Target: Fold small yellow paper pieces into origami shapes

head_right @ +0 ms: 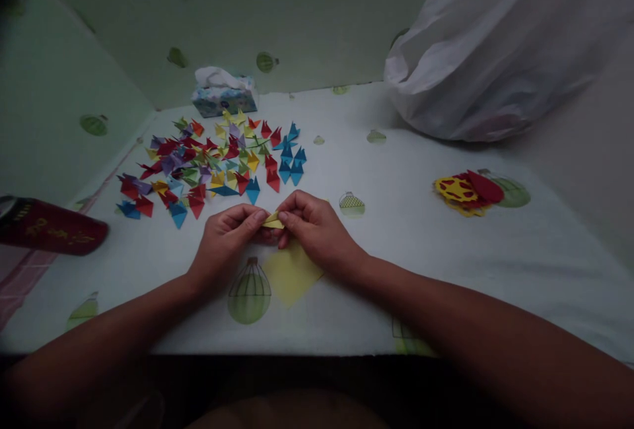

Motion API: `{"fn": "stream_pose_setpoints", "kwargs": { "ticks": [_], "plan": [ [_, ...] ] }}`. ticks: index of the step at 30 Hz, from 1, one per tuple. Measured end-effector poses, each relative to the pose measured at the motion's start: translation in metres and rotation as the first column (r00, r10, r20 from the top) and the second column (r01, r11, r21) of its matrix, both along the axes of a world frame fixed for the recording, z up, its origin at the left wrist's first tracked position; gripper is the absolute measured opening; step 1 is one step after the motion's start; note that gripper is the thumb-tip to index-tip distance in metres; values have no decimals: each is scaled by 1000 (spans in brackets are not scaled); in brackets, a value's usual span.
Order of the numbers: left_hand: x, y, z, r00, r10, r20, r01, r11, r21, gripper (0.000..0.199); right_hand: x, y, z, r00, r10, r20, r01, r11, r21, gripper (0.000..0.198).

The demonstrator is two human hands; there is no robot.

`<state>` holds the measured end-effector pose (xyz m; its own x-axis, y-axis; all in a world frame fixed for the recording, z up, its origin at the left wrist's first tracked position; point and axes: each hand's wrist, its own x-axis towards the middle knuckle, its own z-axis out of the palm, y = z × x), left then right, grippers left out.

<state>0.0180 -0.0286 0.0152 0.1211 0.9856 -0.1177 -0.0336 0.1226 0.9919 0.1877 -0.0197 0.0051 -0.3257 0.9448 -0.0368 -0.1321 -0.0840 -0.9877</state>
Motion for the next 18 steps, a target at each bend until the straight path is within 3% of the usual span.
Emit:
{"fn": "stream_pose_setpoints", "kwargs": {
  "ticks": [18],
  "plan": [
    [1, 1, -3, 997, 22, -80, -18, 998, 58, 19, -1, 1, -2, 999, -34, 22, 33, 999, 17, 10]
  ]
}}
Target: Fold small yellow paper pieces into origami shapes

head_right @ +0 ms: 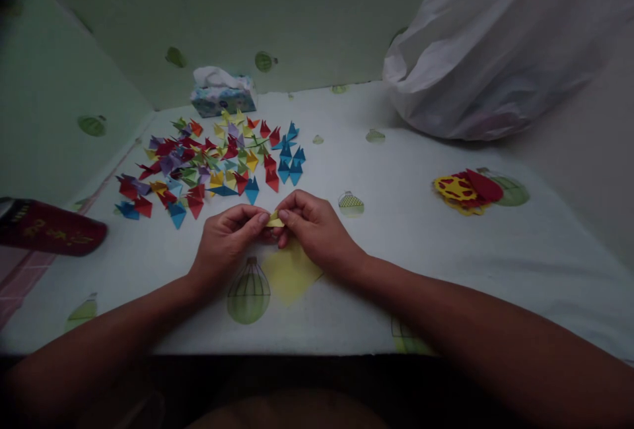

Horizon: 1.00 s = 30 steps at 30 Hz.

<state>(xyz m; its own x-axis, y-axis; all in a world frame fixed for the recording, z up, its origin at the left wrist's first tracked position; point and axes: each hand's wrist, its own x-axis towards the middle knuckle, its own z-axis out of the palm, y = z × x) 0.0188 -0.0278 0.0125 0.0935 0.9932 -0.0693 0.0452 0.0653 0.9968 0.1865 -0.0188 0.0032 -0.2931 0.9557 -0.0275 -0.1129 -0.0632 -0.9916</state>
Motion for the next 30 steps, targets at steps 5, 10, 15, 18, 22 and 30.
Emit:
{"fn": "stream_pose_setpoints", "kwargs": {
  "ticks": [5, 10, 15, 18, 22, 30],
  "plan": [
    [-1, -1, -2, 999, 1, 42, -1, 1000, 7, 20, 0, 1, 0, 1000, 5, -4, -5, 1000, 0, 10],
    [0, -1, -3, 1000, 27, 8, -27, 1000, 12, 19, 0, -1, 1, 999, 24, -44, -25, 999, -24, 14],
    [1, -1, 0, 1000, 31, -5, -31, 999, 19, 17, 0, -2, 2, 995, 41, -96, -44, 999, -30, 16],
    [0, -1, 2, 1000, 5, 26, -5, 1000, 1, 18, 0, -1, 2, 997, 30, -76, -33, 999, -29, 13],
    [0, 0, 3, 998, -19, 64, 20, 1000, -14, 19, 0, -1, 1, 998, 19, -56, -21, 1000, -19, 10],
    [0, -1, 2, 998, -6, 60, 8, 1000, -26, 17, -1, 0, 0, 998, 29, -64, -31, 999, -29, 11]
  ]
}}
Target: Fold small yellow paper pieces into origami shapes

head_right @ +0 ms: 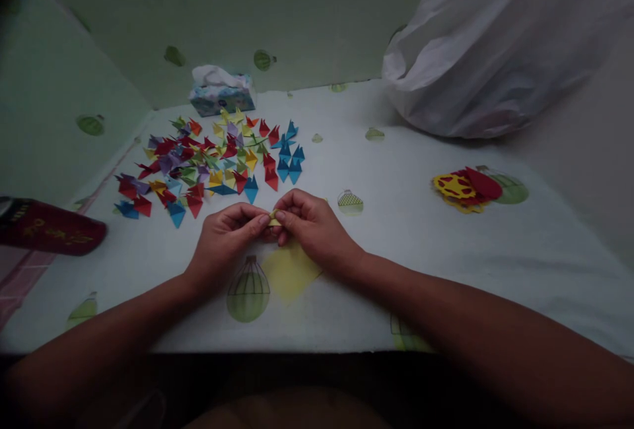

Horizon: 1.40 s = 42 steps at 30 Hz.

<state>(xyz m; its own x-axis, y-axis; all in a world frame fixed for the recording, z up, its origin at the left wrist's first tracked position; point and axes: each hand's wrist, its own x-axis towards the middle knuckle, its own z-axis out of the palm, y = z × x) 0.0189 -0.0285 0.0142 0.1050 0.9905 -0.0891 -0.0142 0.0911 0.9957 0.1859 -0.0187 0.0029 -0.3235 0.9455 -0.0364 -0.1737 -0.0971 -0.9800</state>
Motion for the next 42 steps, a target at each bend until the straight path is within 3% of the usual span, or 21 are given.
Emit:
{"fn": "stream_pose_setpoints", "kwargs": {
  "ticks": [24, 32, 36, 39, 42],
  "plan": [
    [-1, 1, -1, 999, 3, -46, -1, 999, 33, 19, 0, -1, 2, 1000, 8, -2, -8, 1000, -18, 15],
    [-2, 0, -3, 987, -6, -160, 37, 982, 187, 13, 1, -1, 4, 996, 24, -90, -29, 998, -56, 13],
    [-4, 2, -6, 970, -26, -241, 99, 951, 294, 12, 1, 0, 5, 984, 4, -178, -30, 989, -146, 15],
    [-6, 4, -5, 944, 20, -330, 118, 913, 392, 10, 1, 1, 7, 971, 10, -240, -67, 971, -230, 18],
    [-7, 5, -3, 933, 58, -355, 105, 900, 423, 8, 3, 1, 9, 972, 43, -231, -91, 975, -202, 16]
  ]
}}
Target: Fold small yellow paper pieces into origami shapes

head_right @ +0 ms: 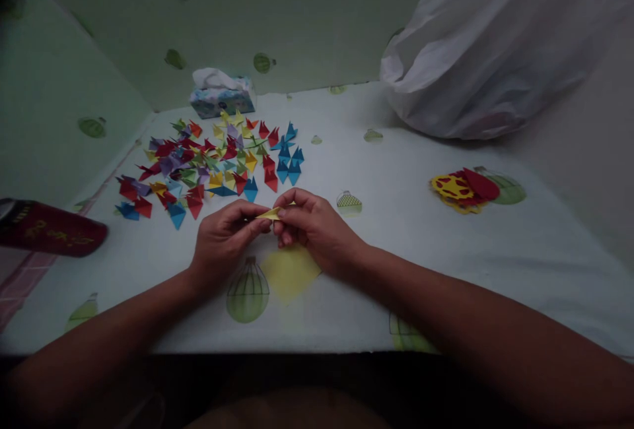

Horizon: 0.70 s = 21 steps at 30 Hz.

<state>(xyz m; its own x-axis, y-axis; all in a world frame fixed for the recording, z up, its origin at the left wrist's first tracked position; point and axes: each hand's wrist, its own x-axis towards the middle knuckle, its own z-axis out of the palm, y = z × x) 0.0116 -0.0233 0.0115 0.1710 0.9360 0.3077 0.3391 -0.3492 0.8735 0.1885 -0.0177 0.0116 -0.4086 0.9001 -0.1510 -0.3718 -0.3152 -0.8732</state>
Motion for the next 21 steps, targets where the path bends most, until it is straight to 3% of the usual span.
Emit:
{"fn": "stream_pose_setpoints", "kwargs": {
  "ticks": [5, 10, 15, 19, 21],
  "plan": [
    [-1, 1, 2, 998, 20, 65, -15, 996, -83, 12, 1, -1, 1, 973, -59, 222, 4, 971, 241, 18],
    [0, 1, 4, 995, 5, 102, 7, 993, -114, 10, 1, -1, 1, 905, -228, 359, 48, 893, 448, 17],
    [0, 4, 4, 982, 9, 188, 33, 976, -216, 11, 3, 0, 0, 874, -283, 396, 57, 867, 494, 14],
    [-2, 6, 4, 993, 4, 120, 7, 996, -87, 7, 3, 1, 0, 855, -283, 434, 19, 855, 519, 17],
    [-2, 7, 5, 994, -25, 106, 35, 994, -99, 8, 3, 1, 1, 855, -256, 450, -6, 864, 503, 19]
  ]
}}
